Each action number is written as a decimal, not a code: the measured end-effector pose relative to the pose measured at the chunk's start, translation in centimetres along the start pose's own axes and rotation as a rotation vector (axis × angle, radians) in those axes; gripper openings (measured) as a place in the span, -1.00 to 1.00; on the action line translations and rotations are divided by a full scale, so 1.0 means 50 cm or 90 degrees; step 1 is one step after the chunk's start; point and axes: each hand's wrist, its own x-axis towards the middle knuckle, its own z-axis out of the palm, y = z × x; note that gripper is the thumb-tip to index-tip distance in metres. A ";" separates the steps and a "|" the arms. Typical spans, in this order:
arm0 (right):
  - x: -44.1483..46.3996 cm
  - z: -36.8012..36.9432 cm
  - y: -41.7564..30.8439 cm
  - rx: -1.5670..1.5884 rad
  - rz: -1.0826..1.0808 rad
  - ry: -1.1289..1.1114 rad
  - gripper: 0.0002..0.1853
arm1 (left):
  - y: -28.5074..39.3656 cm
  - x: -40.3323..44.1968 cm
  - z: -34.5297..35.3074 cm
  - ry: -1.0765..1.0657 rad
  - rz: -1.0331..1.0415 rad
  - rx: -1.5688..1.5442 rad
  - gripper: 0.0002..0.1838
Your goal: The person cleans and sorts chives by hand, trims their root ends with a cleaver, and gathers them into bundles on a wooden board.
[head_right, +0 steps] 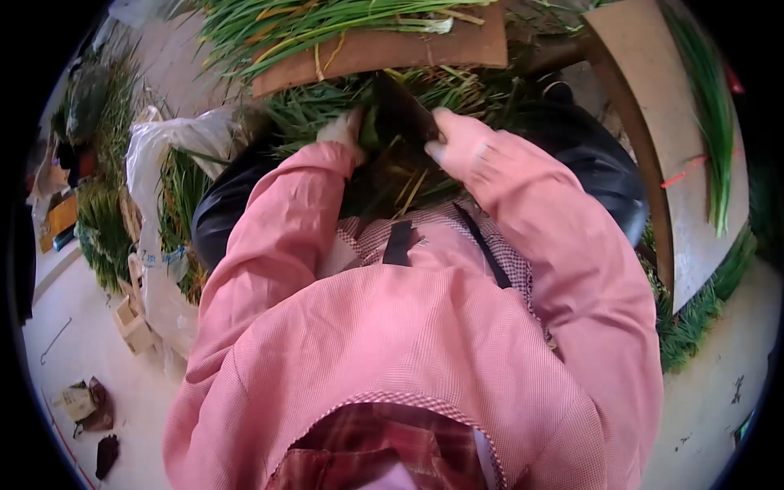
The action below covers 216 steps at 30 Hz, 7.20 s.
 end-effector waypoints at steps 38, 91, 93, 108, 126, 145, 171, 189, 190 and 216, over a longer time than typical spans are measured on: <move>-0.271 0.066 0.967 0.075 0.725 0.477 -0.65 | 0.206 0.028 -0.014 0.042 0.039 -0.174 -0.16; 0.147 0.082 0.279 0.215 0.067 0.393 -0.72 | 0.069 -0.129 -0.032 0.098 0.102 -0.824 -0.54; 0.137 0.077 0.300 0.223 0.111 0.435 -0.68 | 0.058 -0.141 -0.008 0.124 0.022 -0.934 -0.66; 0.138 0.068 0.342 0.544 0.042 0.503 -0.60 | -0.015 -0.048 0.049 0.314 -0.298 -0.833 -0.48; 0.257 0.257 0.689 0.870 0.596 0.398 -0.63 | -0.105 0.048 0.212 0.114 -0.528 -0.826 0.10; 0.057 0.058 0.274 1.171 0.213 0.557 -0.67 | 0.002 0.011 0.079 0.248 -0.427 -1.639 -0.41; -0.134 0.035 0.122 0.577 -0.120 0.366 -0.50 | 0.048 -0.324 -0.059 0.219 -0.249 -1.390 -0.65; -0.308 -0.092 -0.138 0.571 0.058 0.264 -0.66 | 0.018 -0.016 0.125 0.202 -0.539 -0.757 0.06; -0.281 -0.069 -0.179 0.539 0.088 0.194 -0.64 | 0.016 0.013 0.156 0.224 -0.495 -0.779 -0.02; 0.068 -0.043 0.005 -0.444 -0.128 0.058 -0.06 | -0.005 -0.040 0.115 0.063 -0.318 -0.584 -0.23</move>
